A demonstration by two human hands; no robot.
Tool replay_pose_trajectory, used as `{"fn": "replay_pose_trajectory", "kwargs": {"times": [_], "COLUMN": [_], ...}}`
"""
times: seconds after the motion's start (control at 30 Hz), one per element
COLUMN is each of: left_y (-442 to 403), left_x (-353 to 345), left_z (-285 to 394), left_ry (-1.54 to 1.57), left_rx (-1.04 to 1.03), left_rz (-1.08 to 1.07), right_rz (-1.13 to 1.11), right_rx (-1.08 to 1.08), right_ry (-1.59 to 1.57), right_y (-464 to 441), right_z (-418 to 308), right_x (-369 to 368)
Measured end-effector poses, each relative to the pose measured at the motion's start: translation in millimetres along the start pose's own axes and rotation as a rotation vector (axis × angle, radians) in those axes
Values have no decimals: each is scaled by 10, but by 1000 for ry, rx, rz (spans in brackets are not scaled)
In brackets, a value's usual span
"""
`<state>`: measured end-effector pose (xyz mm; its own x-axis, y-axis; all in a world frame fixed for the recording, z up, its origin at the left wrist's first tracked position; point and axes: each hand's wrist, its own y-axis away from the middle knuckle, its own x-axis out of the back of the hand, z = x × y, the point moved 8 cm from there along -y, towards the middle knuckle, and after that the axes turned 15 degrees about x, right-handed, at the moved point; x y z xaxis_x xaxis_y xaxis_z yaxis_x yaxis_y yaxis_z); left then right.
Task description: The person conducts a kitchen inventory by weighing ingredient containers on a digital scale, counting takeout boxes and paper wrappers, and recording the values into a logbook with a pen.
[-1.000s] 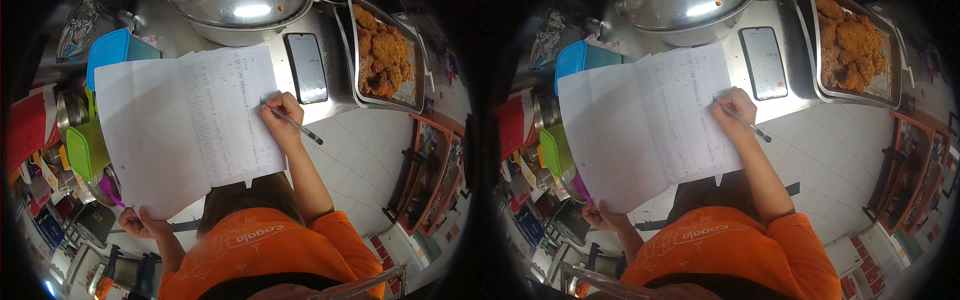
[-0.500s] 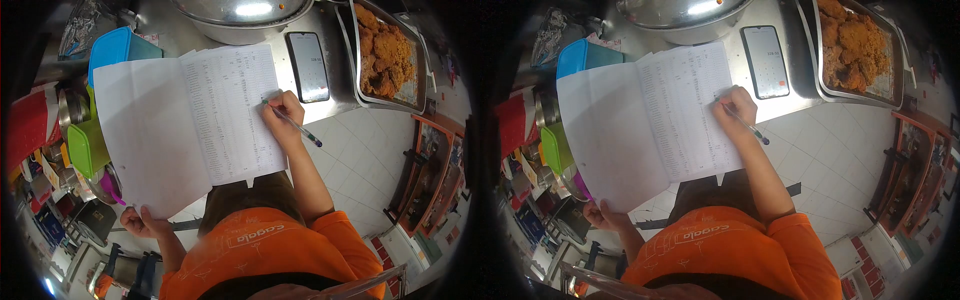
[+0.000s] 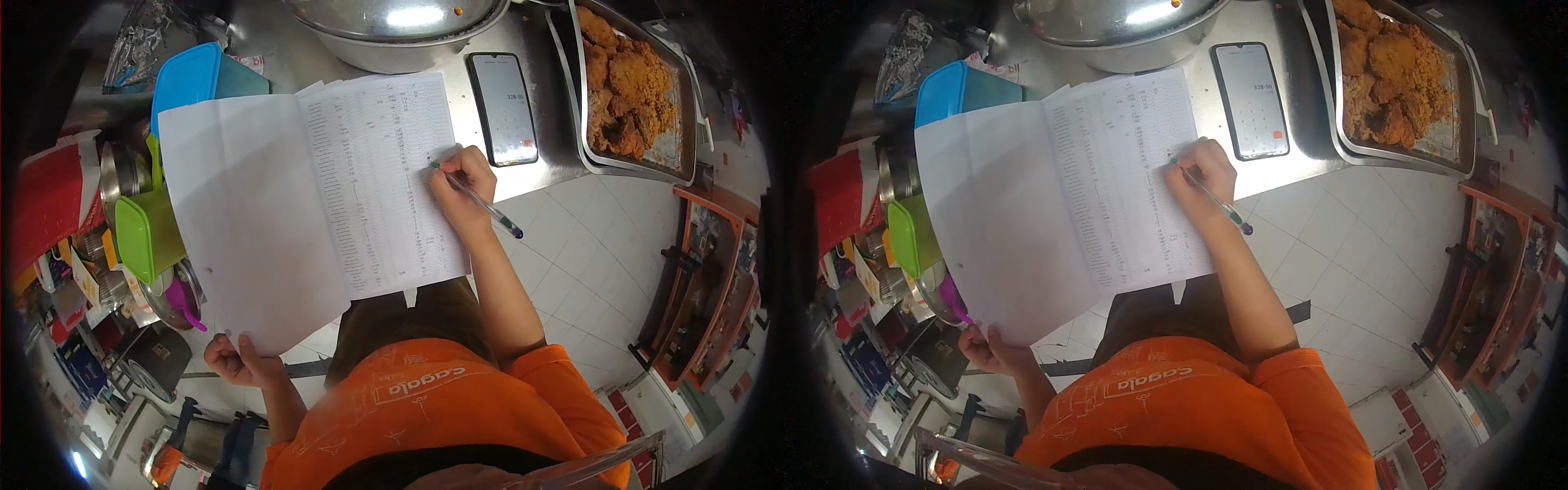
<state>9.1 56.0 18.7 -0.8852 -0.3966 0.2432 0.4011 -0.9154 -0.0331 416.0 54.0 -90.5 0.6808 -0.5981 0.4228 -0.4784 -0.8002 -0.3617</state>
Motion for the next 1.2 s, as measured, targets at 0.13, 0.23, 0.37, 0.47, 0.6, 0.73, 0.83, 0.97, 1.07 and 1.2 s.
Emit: {"fn": "replay_pose_trajectory", "kwargs": {"times": [0.13,0.23,0.37,0.47,0.6,0.73,0.83,0.97,1.07,1.2], "left_y": [96,305,857,1114,504,-336,-823,-1420,-1676,-1677], "left_x": [-77,-285,-946,-1214,-913,-330,-159,-232,-326,-319], "left_z": [-45,-137,-94,152,372,785,950,631,497,605], "left_ry": [22,-31,-423,-370,-549,-614,-719,-744,-595,-462], "left_rx": [4,81,122,112,-397,-514,-466,-467,-373,-385], "left_rz": [-113,-290,-1029,-1469,-763,33,192,44,-154,-98], "right_rz": [9,71,267,280,-38,-194,-213,-281,-382,-555], "right_rx": [-25,6,-238,-411,-464,-290,-299,-486,-330,-105], "right_ry": [-61,-70,-456,-771,-586,-381,-458,-840,-928,-787], "right_y": [30,58,225,349,608,740,739,758,650,666], "right_z": [53,71,294,189,32,-93,-487,-572,-874,-1247], "right_x": [-13,-18,113,292,244,93,78,-30,20,-22]}}
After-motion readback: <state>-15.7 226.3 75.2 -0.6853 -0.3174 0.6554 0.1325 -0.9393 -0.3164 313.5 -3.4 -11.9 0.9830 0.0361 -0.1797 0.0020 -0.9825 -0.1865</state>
